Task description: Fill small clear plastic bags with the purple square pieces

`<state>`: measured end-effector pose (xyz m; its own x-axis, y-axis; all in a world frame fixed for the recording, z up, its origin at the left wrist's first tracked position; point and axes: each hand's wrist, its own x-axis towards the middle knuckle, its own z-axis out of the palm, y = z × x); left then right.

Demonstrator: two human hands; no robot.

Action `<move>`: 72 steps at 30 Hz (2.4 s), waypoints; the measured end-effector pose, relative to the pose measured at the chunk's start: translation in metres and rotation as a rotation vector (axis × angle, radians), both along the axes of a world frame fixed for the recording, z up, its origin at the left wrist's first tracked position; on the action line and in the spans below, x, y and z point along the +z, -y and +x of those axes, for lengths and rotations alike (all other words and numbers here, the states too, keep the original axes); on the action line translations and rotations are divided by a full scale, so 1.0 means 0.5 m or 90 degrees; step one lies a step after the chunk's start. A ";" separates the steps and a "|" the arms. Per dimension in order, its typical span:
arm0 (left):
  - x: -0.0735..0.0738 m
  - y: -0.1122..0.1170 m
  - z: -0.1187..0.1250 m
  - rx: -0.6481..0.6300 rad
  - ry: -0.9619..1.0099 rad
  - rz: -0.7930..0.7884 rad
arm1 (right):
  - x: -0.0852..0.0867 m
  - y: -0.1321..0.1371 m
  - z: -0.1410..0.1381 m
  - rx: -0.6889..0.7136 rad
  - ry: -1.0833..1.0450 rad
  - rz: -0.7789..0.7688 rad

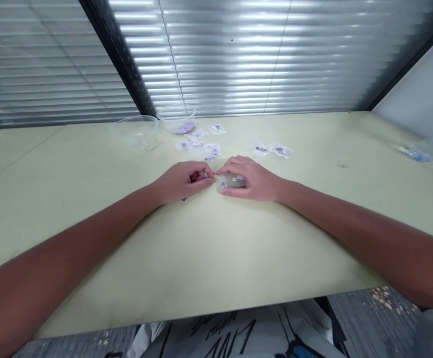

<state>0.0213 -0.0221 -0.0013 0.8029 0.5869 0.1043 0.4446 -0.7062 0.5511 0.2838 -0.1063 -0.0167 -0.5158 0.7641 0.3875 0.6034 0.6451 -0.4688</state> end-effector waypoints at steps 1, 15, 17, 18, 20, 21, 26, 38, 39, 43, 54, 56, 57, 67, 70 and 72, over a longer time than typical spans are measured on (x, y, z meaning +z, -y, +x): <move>0.001 -0.004 -0.001 0.007 0.003 -0.018 | 0.000 0.000 0.000 0.000 0.000 -0.001; 0.000 -0.006 -0.004 0.016 -0.020 0.062 | -0.002 -0.001 0.000 -0.001 -0.003 -0.006; 0.000 -0.007 -0.004 0.014 -0.021 0.064 | -0.002 0.000 0.000 -0.003 -0.002 -0.008; 0.000 -0.007 -0.004 0.013 -0.022 0.064 | -0.002 0.000 0.000 -0.004 -0.003 -0.008; -0.001 -0.007 -0.004 0.012 -0.022 0.066 | -0.002 0.000 0.000 -0.005 -0.004 -0.009; -0.001 -0.007 -0.004 0.012 -0.020 0.066 | -0.002 0.001 0.000 -0.005 -0.005 -0.009; -0.002 -0.007 -0.004 0.011 -0.017 0.069 | 0.001 0.001 -0.001 -0.005 0.001 -0.008; 0.001 -0.005 -0.004 0.017 -0.024 0.068 | 0.002 0.001 -0.002 -0.004 0.000 -0.010; 0.001 -0.005 -0.003 0.018 -0.022 0.069 | 0.002 0.001 -0.002 -0.004 -0.001 -0.009; 0.000 -0.005 -0.003 0.013 -0.018 0.071 | 0.000 0.000 -0.003 -0.001 -0.005 -0.001; -0.003 -0.009 -0.005 0.005 -0.022 0.081 | 0.002 0.001 -0.003 -0.004 -0.004 -0.006; -0.002 -0.009 -0.004 0.007 -0.023 0.078 | 0.002 0.001 -0.002 -0.004 -0.002 -0.008; -0.002 -0.008 -0.004 0.008 -0.022 0.078 | 0.002 0.001 -0.002 -0.003 -0.001 -0.008; -0.002 -0.009 -0.005 0.015 -0.029 0.059 | 0.002 0.000 -0.003 -0.001 0.000 -0.002; -0.003 -0.009 -0.005 0.016 -0.026 0.072 | 0.002 0.000 -0.003 -0.001 -0.001 0.000; -0.002 -0.009 -0.005 0.016 -0.030 0.074 | 0.002 0.000 -0.003 -0.002 -0.001 0.000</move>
<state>0.0187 -0.0178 -0.0023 0.7939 0.5926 0.1360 0.4858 -0.7528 0.4442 0.2824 -0.1062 -0.0158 -0.5131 0.7655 0.3883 0.6043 0.6435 -0.4698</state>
